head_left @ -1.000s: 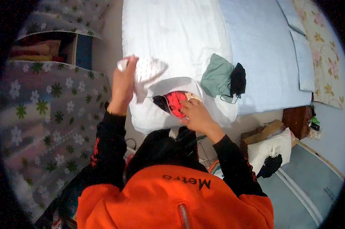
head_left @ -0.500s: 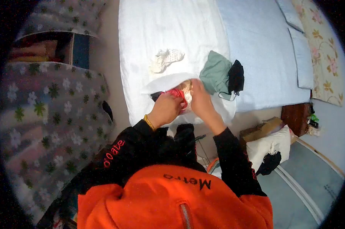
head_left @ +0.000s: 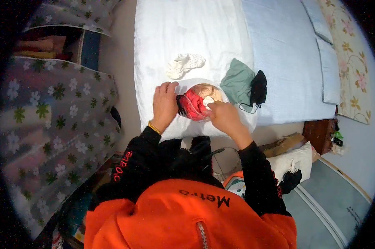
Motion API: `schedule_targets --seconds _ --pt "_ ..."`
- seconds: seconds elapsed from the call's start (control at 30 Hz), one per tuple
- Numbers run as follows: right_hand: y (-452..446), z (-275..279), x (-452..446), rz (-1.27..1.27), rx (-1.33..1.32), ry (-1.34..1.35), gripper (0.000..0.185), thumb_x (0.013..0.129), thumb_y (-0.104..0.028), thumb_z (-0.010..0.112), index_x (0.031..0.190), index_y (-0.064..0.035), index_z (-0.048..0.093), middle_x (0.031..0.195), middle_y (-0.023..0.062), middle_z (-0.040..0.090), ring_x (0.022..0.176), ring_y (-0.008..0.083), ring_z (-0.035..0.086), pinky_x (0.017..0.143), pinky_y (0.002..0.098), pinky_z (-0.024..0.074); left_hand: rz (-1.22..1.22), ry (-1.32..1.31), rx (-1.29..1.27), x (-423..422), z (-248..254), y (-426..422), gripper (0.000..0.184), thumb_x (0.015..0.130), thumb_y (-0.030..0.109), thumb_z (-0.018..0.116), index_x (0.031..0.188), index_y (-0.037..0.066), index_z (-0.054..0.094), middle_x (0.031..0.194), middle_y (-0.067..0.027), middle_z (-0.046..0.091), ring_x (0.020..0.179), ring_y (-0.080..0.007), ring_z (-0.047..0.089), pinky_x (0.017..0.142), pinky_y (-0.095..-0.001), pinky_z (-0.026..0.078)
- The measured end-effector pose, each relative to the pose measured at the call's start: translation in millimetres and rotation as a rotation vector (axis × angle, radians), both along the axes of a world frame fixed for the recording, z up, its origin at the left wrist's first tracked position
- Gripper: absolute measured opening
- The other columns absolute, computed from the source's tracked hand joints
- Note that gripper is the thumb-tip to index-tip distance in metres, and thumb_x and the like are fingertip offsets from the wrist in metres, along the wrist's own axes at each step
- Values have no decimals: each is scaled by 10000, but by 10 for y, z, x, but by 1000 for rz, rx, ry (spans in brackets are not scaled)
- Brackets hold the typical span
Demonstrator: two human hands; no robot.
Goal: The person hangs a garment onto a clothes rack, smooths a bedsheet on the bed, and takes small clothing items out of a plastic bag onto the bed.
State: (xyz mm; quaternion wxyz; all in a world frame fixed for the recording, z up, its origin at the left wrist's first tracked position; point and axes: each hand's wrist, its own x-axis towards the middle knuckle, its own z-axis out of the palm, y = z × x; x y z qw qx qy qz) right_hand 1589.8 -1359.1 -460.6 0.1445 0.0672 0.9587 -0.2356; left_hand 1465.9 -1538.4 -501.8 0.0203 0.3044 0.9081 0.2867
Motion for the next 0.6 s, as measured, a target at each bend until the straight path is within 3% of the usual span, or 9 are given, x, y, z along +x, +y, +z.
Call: schedule_targets --seconds 0.07,0.13,0.2,0.27,0.47,0.6 --pt "-87 42 -35 -38 -7 57 176 796 -201 616 883 -49 635 791 152 627 713 348 610 624 453 471 -84 75 -58 -100 -51 -44 290 762 81 608 1052 67 604 972 -121 597 909 -327 540 817 -406 430" --pt "-200 15 -87 13 -29 140 191 781 -223 619 841 -42 627 773 155 626 685 336 616 607 437 478 -348 -86 -75 -138 -79 -40 312 749 106 635 1058 69 605 941 -105 609 892 -305 554 799 -392 431" --pt "-349 -32 -120 57 -55 224 213 767 -246 622 799 -35 619 755 159 625 657 323 622 590 421 485 -359 -47 -94 -130 -64 -19 268 755 118 611 1021 81 613 901 -93 603 865 -286 559 768 -387 430" --pt "-438 -131 -134 100 23 105 144 744 -158 605 828 -42 618 751 150 623 675 317 631 586 414 492 -432 64 -253 -192 -82 -13 194 772 118 560 958 89 604 866 -91 581 844 -274 553 752 -381 424" --pt "-290 -293 -92 -14 -3 102 193 710 -20 554 885 -75 614 764 110 613 705 322 619 600 441 473 -620 148 -314 -473 -95 -264 147 781 117 527 919 90 572 880 -73 569 840 -251 549 764 -369 413" --pt "-259 -348 -77 -32 14 111 191 711 -17 553 875 -88 620 740 100 604 693 319 620 586 437 470 -541 194 -305 -581 -220 -431 112 765 86 526 870 103 560 827 -50 561 798 -238 553 731 -369 410"
